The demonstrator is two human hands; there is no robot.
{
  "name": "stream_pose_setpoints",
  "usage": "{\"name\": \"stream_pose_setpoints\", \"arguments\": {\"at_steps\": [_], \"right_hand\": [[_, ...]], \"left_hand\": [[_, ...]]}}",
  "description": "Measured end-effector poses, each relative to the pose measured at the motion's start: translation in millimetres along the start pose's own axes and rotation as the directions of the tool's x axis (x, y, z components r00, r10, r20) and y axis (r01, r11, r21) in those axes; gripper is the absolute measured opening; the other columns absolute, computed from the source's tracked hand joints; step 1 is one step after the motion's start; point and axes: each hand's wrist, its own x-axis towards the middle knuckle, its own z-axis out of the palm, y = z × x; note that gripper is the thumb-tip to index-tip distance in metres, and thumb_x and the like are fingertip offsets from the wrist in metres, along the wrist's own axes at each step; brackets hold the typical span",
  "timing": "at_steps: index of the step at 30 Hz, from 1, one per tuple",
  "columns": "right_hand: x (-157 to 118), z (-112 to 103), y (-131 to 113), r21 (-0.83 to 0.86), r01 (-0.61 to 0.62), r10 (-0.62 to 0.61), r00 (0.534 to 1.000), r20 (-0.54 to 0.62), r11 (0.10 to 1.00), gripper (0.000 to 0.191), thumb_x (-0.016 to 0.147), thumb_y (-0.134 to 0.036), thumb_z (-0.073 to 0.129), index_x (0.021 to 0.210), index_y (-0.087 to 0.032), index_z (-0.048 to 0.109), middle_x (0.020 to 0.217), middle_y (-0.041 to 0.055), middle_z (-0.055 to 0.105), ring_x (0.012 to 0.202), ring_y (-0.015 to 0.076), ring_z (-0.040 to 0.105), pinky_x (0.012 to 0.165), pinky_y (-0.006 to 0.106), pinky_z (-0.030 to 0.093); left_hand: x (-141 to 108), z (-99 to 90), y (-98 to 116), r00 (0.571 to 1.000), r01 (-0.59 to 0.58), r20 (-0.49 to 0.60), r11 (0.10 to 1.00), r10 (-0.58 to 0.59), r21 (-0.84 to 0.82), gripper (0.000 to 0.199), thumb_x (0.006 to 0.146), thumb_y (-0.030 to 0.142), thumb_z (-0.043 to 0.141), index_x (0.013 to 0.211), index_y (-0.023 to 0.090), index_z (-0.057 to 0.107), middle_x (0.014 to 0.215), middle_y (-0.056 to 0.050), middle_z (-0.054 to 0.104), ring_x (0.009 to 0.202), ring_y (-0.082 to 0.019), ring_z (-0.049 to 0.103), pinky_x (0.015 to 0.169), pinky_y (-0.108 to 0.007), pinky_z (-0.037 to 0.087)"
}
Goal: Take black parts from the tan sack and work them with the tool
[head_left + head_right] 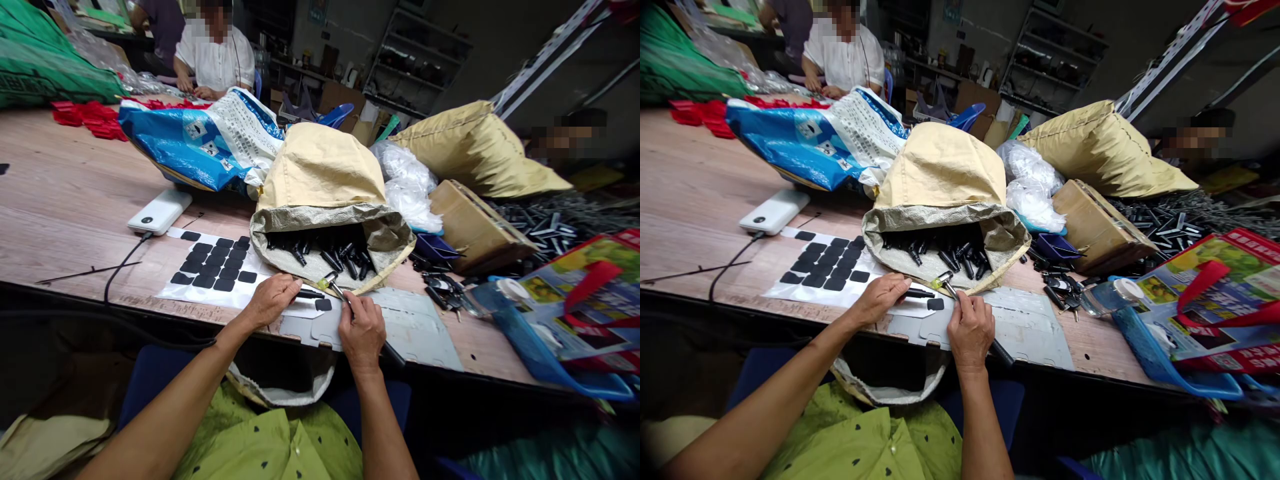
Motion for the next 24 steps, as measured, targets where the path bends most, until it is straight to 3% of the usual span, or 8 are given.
{"name": "stream_pose_setpoints", "arguments": {"at_steps": [24], "right_hand": [[0.6, -1.5, -1.6, 0.012, -0.010, 0.010, 1.000, 0.004, 1.000, 0.025, 0.095, -0.024, 0.055, 0.114, -0.026, 0.071, 0.094, 0.0044, 0.065, 0.088, 0.0214, 0.051, 0.082, 0.032, 0.037]], "left_hand": [[-1.9, -1.7, -0.1, 1.000, 0.027, 0.014, 0.996, -0.026, -0.081, 0.052, 0.102, 0.038, 0.032, 0.055, 0.022, 0.049, 0.060, -0.001, 0.060, 0.074, -0.018, 0.054, 0.077, -0.030, 0.041]]}}
